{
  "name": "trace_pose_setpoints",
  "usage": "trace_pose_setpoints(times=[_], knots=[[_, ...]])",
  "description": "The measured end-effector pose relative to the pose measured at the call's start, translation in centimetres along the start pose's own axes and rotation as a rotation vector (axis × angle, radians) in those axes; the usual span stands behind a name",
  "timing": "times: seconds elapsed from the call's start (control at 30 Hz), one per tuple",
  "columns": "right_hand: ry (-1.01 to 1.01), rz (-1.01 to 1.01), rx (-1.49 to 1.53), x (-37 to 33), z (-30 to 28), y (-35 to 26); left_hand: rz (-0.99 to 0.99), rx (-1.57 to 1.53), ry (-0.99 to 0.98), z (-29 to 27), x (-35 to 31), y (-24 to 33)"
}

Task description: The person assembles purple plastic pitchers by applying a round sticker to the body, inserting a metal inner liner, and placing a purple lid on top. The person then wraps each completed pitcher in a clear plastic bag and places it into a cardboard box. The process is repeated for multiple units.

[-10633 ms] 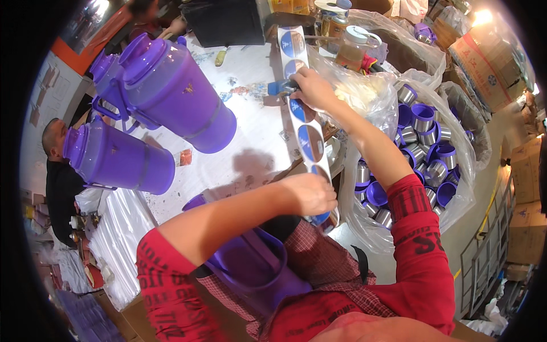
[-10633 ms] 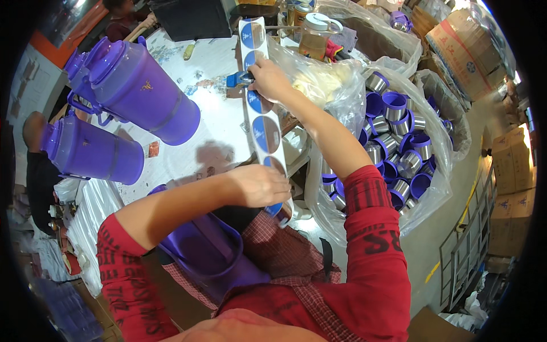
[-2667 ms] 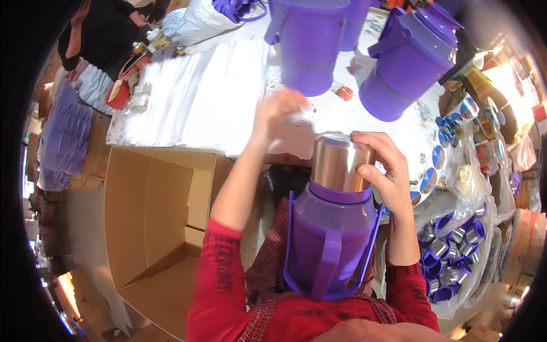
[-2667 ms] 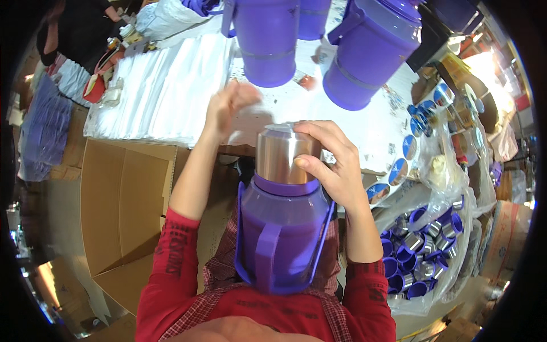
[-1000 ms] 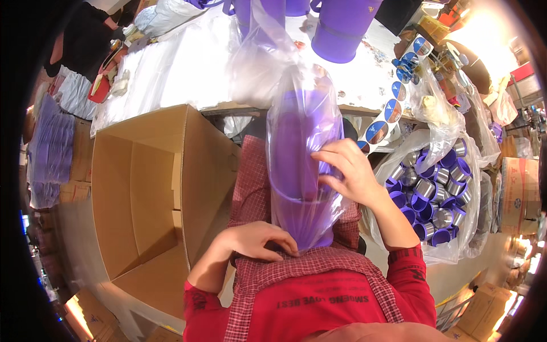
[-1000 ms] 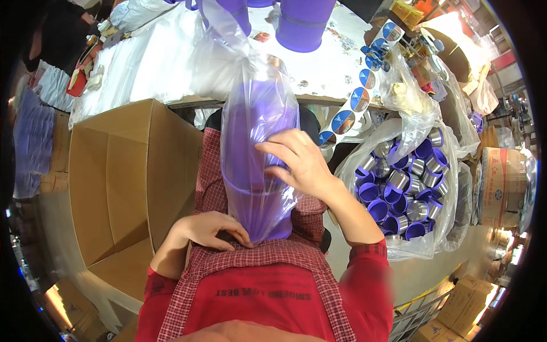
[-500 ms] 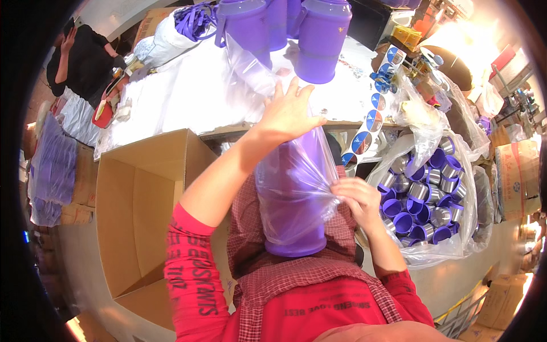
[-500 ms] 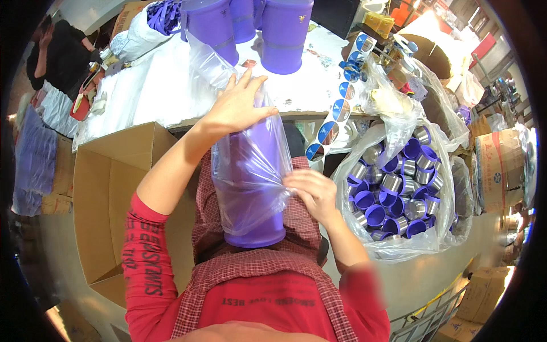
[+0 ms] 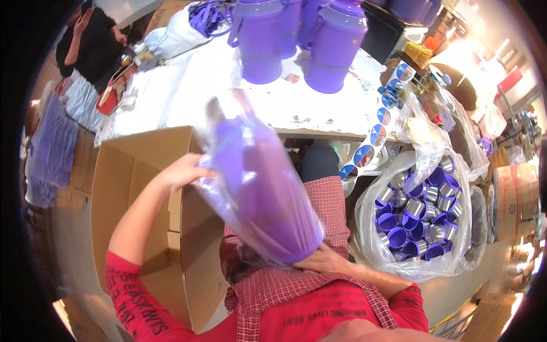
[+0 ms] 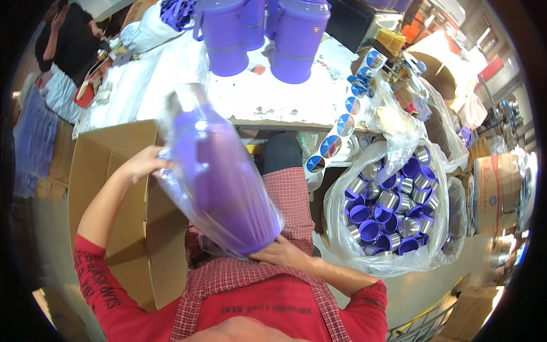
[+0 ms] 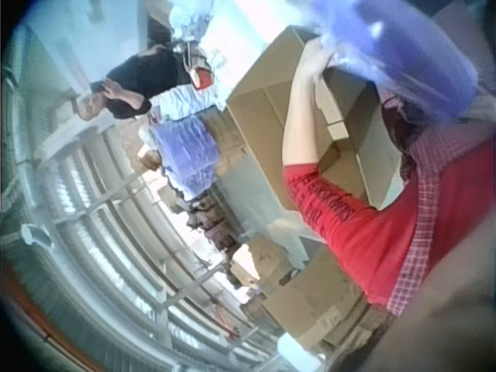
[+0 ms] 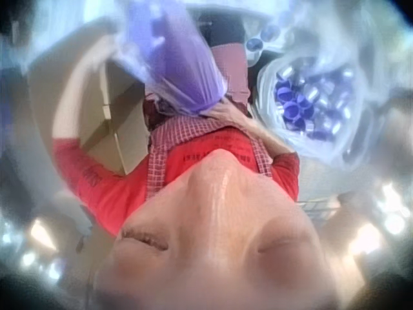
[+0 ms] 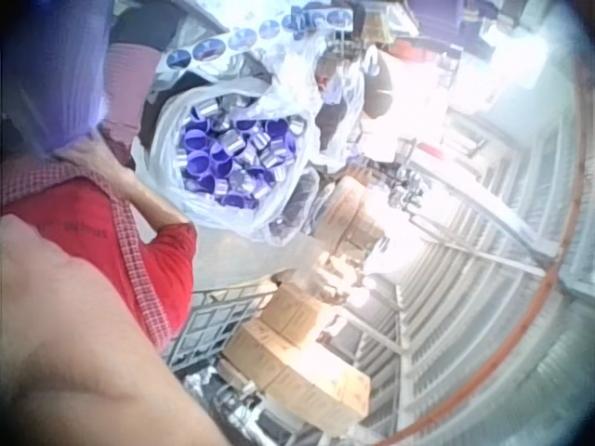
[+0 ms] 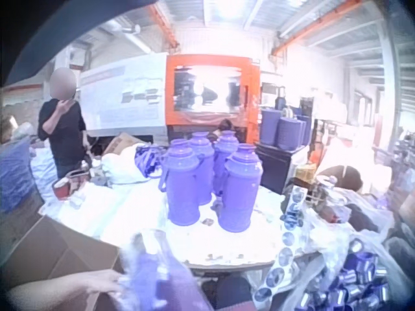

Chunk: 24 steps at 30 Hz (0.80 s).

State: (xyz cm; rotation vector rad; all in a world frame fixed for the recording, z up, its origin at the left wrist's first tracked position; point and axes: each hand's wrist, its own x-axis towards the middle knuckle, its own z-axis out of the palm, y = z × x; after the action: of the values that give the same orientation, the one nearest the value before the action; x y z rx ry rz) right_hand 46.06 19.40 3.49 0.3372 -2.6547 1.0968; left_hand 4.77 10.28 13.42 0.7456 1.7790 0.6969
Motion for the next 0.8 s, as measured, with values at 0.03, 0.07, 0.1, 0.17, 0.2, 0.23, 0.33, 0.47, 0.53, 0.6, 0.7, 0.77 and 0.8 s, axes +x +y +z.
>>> trace_pose_setpoints(times=[0.03, 0.07, 0.1, 0.17, 0.2, 0.23, 0.33, 0.47, 0.53, 0.6, 0.7, 0.77, 0.8], knots=[[-0.02, 0.029, -0.104, 1.3, -1.4, 0.5, 0.039, -0.209, 0.071, -0.3, -2.1, -3.3], [0.04, 0.166, -0.345, 3.8, -1.9, 1.2, 0.004, -0.389, 0.196, -0.1, -3.9, -6.5], [0.035, 0.222, -0.302, 5.0, -4.3, 2.0, 0.013, -0.556, 0.329, 0.3, -5.5, -9.5], [0.235, 0.269, -0.319, 9.5, -6.6, 3.8, 0.1, -0.937, 0.64, 1.7, -8.1, -15.3], [0.306, 0.2, -0.218, 12.1, -7.3, 5.2, 0.179, -1.036, 0.755, 2.3, -8.9, -18.0], [0.36, 0.111, -0.216, 14.3, -7.9, 6.3, 0.254, -1.098, 0.777, 2.6, -9.9, -20.6], [0.263, 0.077, -0.16, 19.5, -7.4, 9.0, 0.267, -1.036, 1.058, 3.3, -12.1, -28.4], [0.162, 0.283, -0.135, 20.9, -5.8, 11.1, -0.222, -0.587, 1.025, 3.8, -15.6, -39.1], [0.145, 0.284, -0.117, 20.7, -5.5, 12.0, -0.422, -0.331, 0.858, 3.7, -14.6, -43.4], [0.145, 0.303, -0.114, 20.3, -5.5, 13.2, -0.489, -0.056, 0.647, 3.6, -10.5, -46.3], [0.102, 0.412, -0.141, 19.3, -6.0, 15.4, -0.352, 0.248, 0.46, 3.9, 0.7, -48.0], [0.088, 0.493, -0.166, 18.2, -6.7, 16.8, -0.154, 0.336, 0.542, 4.6, 9.4, -48.1], [0.104, 0.532, -0.18, 17.8, -7.4, 17.4, -0.076, 0.422, 0.642, 4.8, 13.4, -48.1]])
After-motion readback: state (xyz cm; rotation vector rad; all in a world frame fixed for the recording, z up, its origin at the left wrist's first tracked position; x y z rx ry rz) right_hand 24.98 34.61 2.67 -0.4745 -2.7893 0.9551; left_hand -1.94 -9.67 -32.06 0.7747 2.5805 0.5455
